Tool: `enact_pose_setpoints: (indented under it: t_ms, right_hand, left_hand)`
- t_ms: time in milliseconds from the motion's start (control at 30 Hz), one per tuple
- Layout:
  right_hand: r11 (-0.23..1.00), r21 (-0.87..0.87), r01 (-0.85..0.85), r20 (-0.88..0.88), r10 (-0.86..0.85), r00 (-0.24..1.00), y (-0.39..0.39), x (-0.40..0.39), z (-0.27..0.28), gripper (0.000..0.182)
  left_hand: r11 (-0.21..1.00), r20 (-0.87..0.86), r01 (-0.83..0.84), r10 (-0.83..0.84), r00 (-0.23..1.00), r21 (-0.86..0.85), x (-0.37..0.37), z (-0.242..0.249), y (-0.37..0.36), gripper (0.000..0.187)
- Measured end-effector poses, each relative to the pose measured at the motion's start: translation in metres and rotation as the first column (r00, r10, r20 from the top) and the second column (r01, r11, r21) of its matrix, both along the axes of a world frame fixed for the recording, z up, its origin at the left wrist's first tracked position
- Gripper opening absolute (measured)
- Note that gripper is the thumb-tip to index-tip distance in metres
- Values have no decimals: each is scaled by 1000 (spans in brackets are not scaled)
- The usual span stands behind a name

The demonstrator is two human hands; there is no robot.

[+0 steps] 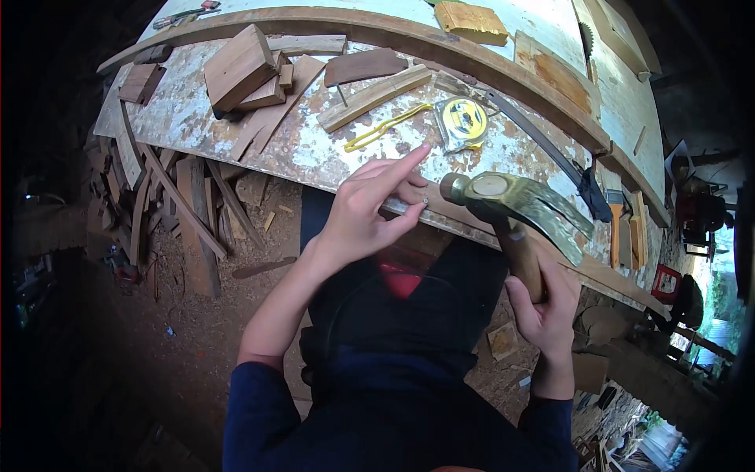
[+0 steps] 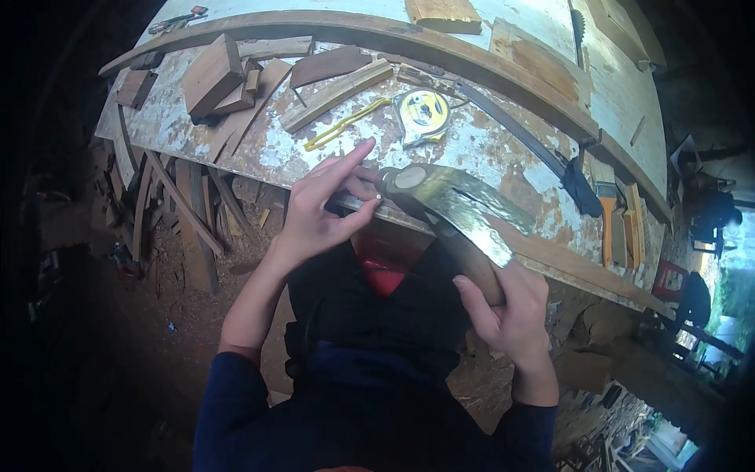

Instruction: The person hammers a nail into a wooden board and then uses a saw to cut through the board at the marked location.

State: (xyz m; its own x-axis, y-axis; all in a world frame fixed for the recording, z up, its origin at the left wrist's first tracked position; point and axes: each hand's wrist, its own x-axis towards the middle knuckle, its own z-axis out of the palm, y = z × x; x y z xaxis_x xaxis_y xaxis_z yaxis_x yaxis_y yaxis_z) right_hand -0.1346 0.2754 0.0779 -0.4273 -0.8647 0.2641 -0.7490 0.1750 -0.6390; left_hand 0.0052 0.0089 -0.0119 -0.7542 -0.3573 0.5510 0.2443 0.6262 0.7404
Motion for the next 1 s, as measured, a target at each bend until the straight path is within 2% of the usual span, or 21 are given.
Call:
enact_pose_setpoints:
  t_ms: [33, 133, 267, 300, 400, 533, 567, 667, 700, 800, 867, 933, 1000]
  right_hand:
    - [999, -45, 7, 8, -6, 1000, 0, 0, -2, 45]
    - [981, 190, -28, 49, 19, 999, -10, 1, 6, 47]
    - [1000, 22, 7, 15, -7, 1000, 8, 0, 2, 46]
    - [999, -28, 24, 82, -22, 996, 5, 3, 0, 47]
    - [972, 232, -33, 80, 15, 997, -12, 2, 8, 48]
    - [997, -33, 68, 88, -64, 994, 3, 6, -2, 46]
    - [994, -28, 110, 197, -102, 975, 9, 7, -7, 46]
    - [980, 197, -30, 66, 17, 998, -7, 3, 3, 50]
    - [978, 207, -21, 141, -8, 990, -5, 3, 4, 50]
    - [998, 20, 67, 136, -69, 988, 11, 11, -3, 46]
    - [998, 46, 45, 152, -51, 987, 6, 10, -3, 44]
    - [982, 187, -35, 102, 16, 995, -6, 6, 5, 45]
    - [990, 141, 1, 155, -23, 988, -4, 2, 6, 42]
  left_hand:
    - [1000, 4, 3, -3, 1000, 9, 1, 0, 0, 80]
    - [1000, 10, 8, -9, 1000, 15, 1, 3, -1, 80]
    - [999, 40, 1, -3, 999, 40, 2, 3, 1, 82]
    - [999, 50, 2, -4, 999, 50, 2, 4, 1, 82]
    - [999, 14, 17, -17, 1000, 31, 1, 4, -1, 83]
    - [999, 38, 5, -7, 999, 48, 2, 3, 1, 83]
    - [998, 53, 2, -5, 999, 58, 3, 3, 2, 83]
    - [999, 46, 9, -10, 999, 31, 2, 4, -1, 83]
    - [1000, 39, 13, -14, 999, 18, 1, 4, -1, 83]
    - [999, 32, 6, -7, 999, 36, 1, 1, -1, 83]
    - [999, 53, 5, -7, 999, 42, 3, 2, 0, 83]
    - [999, 41, 9, -11, 999, 39, 2, 4, -1, 84]
    - [999, 8, 15, -15, 1000, 47, 0, 1, -1, 85]
